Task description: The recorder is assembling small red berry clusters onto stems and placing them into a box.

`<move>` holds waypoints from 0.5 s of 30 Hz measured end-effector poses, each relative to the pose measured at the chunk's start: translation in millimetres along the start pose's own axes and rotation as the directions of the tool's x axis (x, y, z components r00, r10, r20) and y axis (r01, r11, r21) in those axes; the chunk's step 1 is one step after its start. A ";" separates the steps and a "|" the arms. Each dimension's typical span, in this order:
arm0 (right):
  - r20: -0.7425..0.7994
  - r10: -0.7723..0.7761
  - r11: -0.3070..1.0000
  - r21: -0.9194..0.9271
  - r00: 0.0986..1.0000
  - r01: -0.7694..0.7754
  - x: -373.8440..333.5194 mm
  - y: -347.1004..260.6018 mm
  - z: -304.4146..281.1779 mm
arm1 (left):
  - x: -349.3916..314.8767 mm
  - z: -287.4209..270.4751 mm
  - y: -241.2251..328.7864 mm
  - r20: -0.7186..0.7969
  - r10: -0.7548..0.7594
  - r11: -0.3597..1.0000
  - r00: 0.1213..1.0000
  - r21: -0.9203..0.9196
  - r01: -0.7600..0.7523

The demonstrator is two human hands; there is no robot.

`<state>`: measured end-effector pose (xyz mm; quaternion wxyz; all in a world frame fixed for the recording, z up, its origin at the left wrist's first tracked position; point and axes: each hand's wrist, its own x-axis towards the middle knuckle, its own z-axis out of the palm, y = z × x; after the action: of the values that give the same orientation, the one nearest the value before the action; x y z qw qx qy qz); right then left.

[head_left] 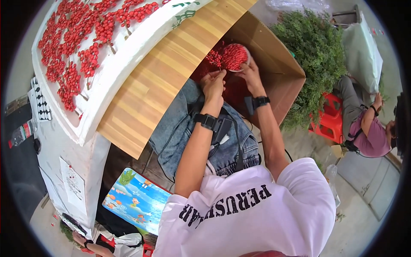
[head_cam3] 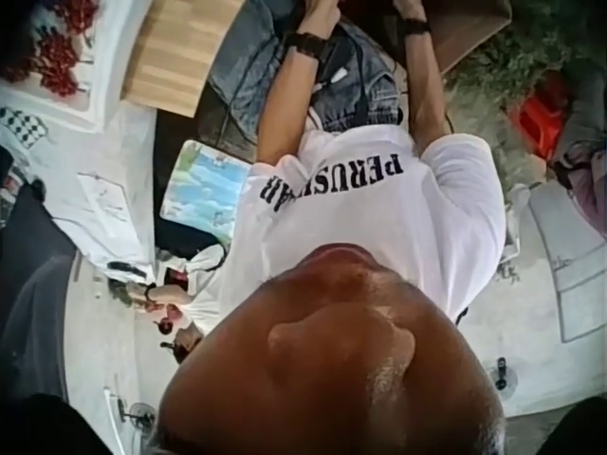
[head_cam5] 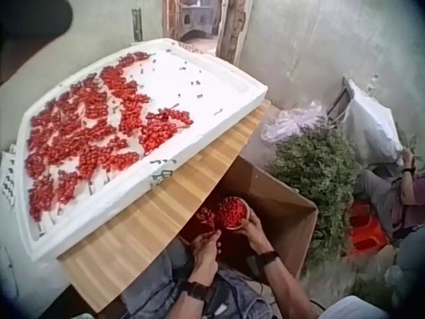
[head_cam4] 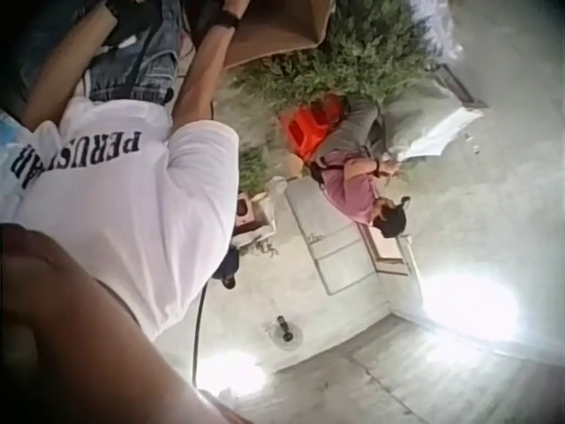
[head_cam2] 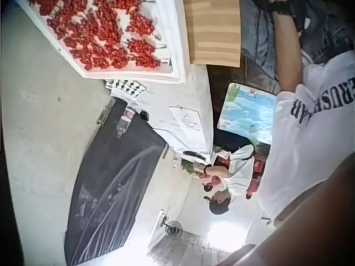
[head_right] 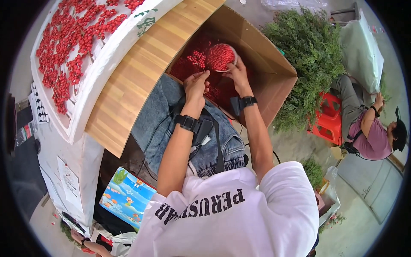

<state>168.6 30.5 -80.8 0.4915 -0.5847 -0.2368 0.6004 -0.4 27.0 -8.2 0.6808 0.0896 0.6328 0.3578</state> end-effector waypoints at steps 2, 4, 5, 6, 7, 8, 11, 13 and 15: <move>-0.065 -0.109 0.994 -0.007 0.992 0.109 -20.1 -25.0 9.5 | -5.5 -0.7 -3.2 0.008 0.002 1.000 1.000 -0.008 -0.002; -0.092 -0.274 0.958 -0.111 0.957 0.263 -40.1 -42.3 24.8 | -8.6 -3.6 -6.0 0.014 -0.007 1.000 1.000 -0.018 0.007; -0.100 -0.352 0.928 -0.164 0.931 0.334 -49.0 -47.7 30.9 | -10.6 -4.6 -6.6 0.016 -0.005 1.000 1.000 -0.021 0.005; -0.098 -0.355 0.927 -0.166 0.930 0.336 -57.1 -51.7 38.3 | -12.0 -5.7 -7.2 0.003 -0.004 1.000 1.000 -0.018 0.004; -0.111 -0.423 0.895 -0.205 0.900 0.395 -65.3 -53.7 46.6 | -13.6 -6.8 -8.6 -0.011 -0.005 1.000 1.000 -0.016 0.004; -0.121 -0.488 0.859 -0.244 0.864 0.451 -72.0 -55.1 54.8 | -14.9 -8.0 -10.1 -0.026 -0.006 1.000 1.000 -0.014 0.005; -0.129 -0.612 0.761 -0.363 0.781 0.537 -79.3 -61.4 68.3 | -14.8 -11.0 -10.2 -0.011 -0.012 1.000 1.000 -0.014 0.012; -0.115 -0.717 0.640 -0.499 0.687 0.585 -79.9 -66.4 77.6 | -15.0 -13.0 -10.2 -0.008 -0.012 1.000 1.000 -0.012 0.011; -0.093 -0.728 0.594 -0.579 0.679 0.558 -86.3 -76.1 86.1 | -13.8 -13.1 -12.8 -0.018 0.003 0.999 1.000 -0.039 -0.004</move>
<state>97.5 11.6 42.7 0.5366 -0.6529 -0.4996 0.1903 -7.0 5.1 -7.0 0.6760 0.0743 0.6318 0.3720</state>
